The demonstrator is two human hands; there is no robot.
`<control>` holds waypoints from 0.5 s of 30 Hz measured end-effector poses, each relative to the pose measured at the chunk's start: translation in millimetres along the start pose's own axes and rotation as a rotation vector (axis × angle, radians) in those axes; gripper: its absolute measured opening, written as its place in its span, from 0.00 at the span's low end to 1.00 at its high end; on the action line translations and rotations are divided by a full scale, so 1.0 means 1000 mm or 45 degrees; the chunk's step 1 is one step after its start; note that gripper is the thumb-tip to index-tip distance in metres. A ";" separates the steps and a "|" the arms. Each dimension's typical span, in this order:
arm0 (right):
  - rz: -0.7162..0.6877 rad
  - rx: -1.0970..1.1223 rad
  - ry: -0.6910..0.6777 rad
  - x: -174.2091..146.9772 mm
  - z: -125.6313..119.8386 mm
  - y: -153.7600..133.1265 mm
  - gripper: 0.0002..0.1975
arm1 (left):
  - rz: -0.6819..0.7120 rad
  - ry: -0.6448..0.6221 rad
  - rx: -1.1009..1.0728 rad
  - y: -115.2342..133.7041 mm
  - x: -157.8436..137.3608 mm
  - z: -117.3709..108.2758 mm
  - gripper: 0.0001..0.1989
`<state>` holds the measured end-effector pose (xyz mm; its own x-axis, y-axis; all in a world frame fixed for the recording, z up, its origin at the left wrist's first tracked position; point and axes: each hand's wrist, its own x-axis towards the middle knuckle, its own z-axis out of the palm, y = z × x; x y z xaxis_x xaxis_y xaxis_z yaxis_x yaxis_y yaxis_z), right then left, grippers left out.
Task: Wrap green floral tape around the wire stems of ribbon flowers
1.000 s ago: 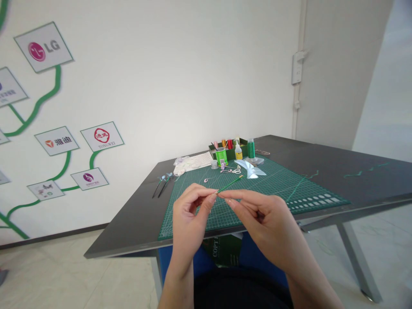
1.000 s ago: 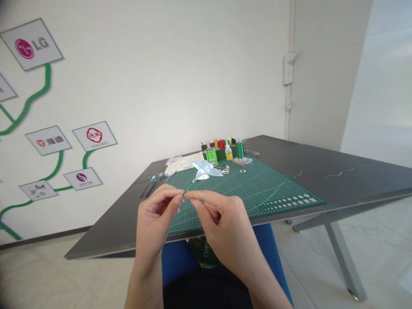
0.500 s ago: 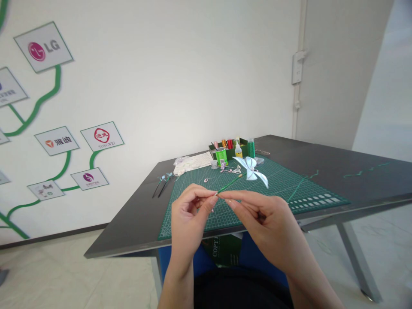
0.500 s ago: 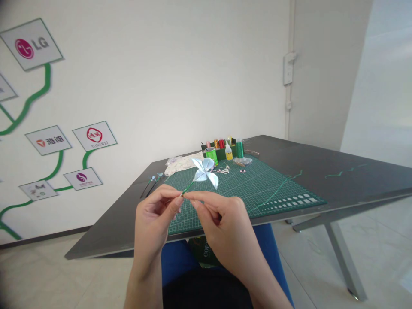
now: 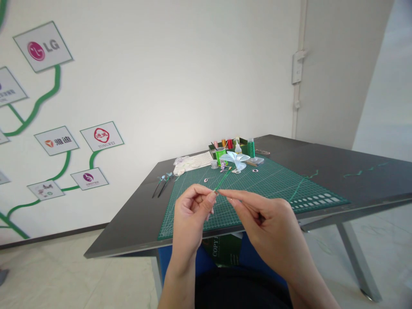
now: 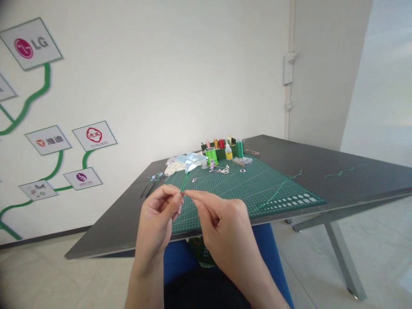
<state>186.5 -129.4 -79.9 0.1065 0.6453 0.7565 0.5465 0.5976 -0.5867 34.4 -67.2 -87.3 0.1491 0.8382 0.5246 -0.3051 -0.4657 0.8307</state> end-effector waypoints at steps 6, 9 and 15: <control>-0.028 -0.005 -0.009 0.000 -0.001 -0.002 0.19 | -0.004 0.013 -0.001 0.001 0.000 0.001 0.16; -0.031 0.007 -0.014 0.000 -0.001 -0.003 0.19 | 0.008 0.017 0.009 0.000 0.000 0.002 0.15; -0.021 0.001 -0.030 -0.001 -0.001 -0.003 0.19 | 0.025 0.040 0.028 0.000 0.000 0.003 0.14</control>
<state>185.5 -132.5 -78.5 0.0777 0.6465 0.7589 0.5471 0.6087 -0.5746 37.0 -67.6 -87.2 0.1136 0.8369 0.5354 -0.2867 -0.4883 0.8242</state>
